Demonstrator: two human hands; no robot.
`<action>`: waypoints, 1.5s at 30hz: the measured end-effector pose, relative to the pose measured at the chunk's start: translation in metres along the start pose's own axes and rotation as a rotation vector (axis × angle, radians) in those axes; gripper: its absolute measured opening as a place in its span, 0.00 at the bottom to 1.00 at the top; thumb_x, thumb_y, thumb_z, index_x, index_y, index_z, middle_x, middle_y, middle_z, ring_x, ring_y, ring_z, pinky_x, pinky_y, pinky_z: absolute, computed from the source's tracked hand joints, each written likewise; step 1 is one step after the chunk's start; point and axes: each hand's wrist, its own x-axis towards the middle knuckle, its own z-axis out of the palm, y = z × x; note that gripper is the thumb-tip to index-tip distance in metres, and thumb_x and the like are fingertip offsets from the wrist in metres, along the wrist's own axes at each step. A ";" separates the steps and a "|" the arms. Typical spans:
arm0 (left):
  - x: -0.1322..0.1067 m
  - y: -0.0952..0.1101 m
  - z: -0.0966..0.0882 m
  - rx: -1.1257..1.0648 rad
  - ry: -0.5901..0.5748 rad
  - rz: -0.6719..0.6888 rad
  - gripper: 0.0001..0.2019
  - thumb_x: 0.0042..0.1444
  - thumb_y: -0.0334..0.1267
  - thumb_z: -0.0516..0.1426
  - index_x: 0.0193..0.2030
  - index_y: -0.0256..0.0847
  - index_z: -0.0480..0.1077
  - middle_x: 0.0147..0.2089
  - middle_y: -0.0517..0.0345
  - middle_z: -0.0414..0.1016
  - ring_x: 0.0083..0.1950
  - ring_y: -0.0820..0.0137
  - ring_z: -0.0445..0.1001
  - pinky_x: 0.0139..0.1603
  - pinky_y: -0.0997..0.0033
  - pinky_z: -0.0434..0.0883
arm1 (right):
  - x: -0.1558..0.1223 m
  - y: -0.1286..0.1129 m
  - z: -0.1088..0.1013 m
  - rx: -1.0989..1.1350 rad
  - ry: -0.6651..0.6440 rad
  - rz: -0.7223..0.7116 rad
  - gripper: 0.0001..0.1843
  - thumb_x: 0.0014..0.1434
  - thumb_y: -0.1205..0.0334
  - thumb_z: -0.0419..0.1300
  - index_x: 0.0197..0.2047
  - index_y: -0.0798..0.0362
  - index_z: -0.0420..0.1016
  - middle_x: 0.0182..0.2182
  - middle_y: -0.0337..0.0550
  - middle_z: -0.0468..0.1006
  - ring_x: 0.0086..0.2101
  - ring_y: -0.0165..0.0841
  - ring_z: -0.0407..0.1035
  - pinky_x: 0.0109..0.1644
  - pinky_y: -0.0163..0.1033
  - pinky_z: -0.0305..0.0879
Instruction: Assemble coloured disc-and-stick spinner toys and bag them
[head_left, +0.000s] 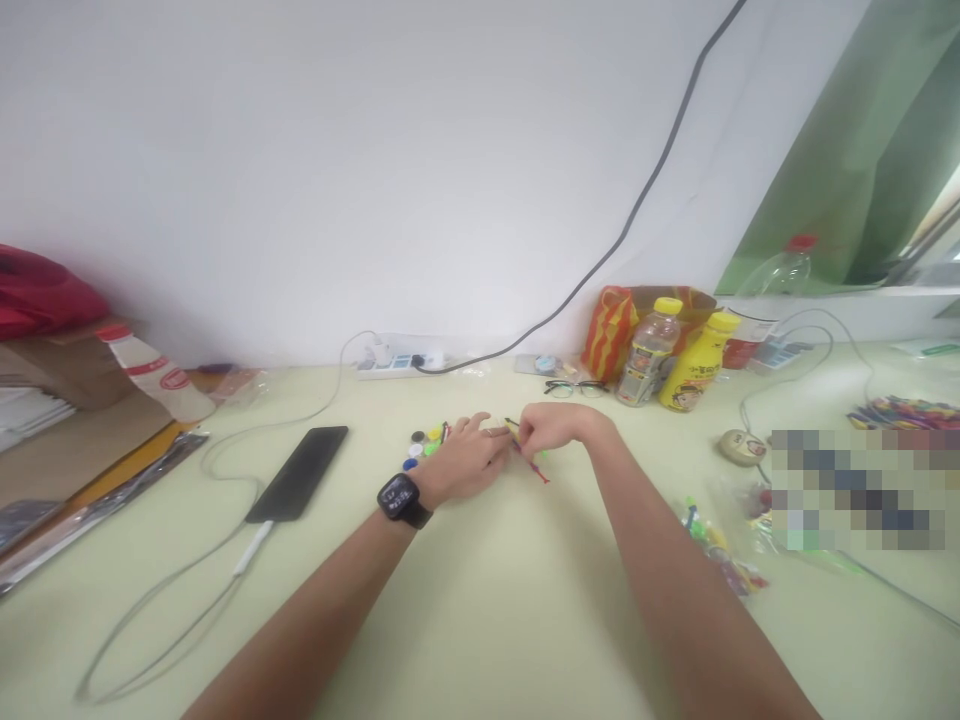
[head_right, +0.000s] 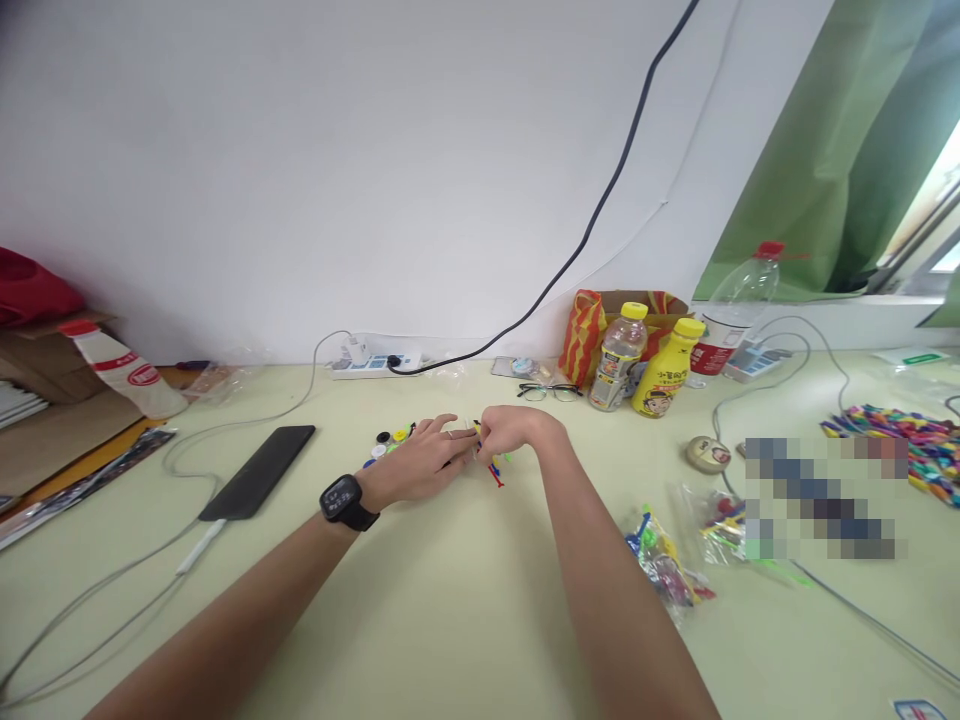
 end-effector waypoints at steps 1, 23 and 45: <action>0.000 0.000 -0.001 -0.017 -0.009 -0.004 0.17 0.68 0.36 0.48 0.56 0.50 0.75 0.57 0.52 0.78 0.71 0.43 0.58 0.66 0.39 0.57 | -0.003 0.002 -0.003 0.019 -0.002 -0.008 0.06 0.43 0.61 0.68 0.20 0.51 0.77 0.18 0.34 0.66 0.22 0.28 0.58 0.24 0.37 0.48; -0.014 -0.035 -0.047 0.024 -0.044 -0.148 0.28 0.63 0.57 0.57 0.65 0.47 0.72 0.65 0.51 0.73 0.68 0.54 0.68 0.66 0.60 0.68 | 0.033 0.008 0.022 -0.029 0.364 0.338 0.21 0.64 0.50 0.62 0.52 0.58 0.76 0.54 0.61 0.79 0.50 0.44 0.76 0.43 0.38 0.68; -0.028 -0.081 -0.062 0.005 -0.199 -0.733 0.26 0.66 0.53 0.49 0.61 0.39 0.72 0.58 0.37 0.76 0.48 0.53 0.82 0.42 0.61 0.79 | 0.033 -0.036 0.031 0.258 0.054 0.280 0.04 0.57 0.70 0.66 0.34 0.58 0.74 0.25 0.48 0.82 0.27 0.36 0.81 0.32 0.33 0.75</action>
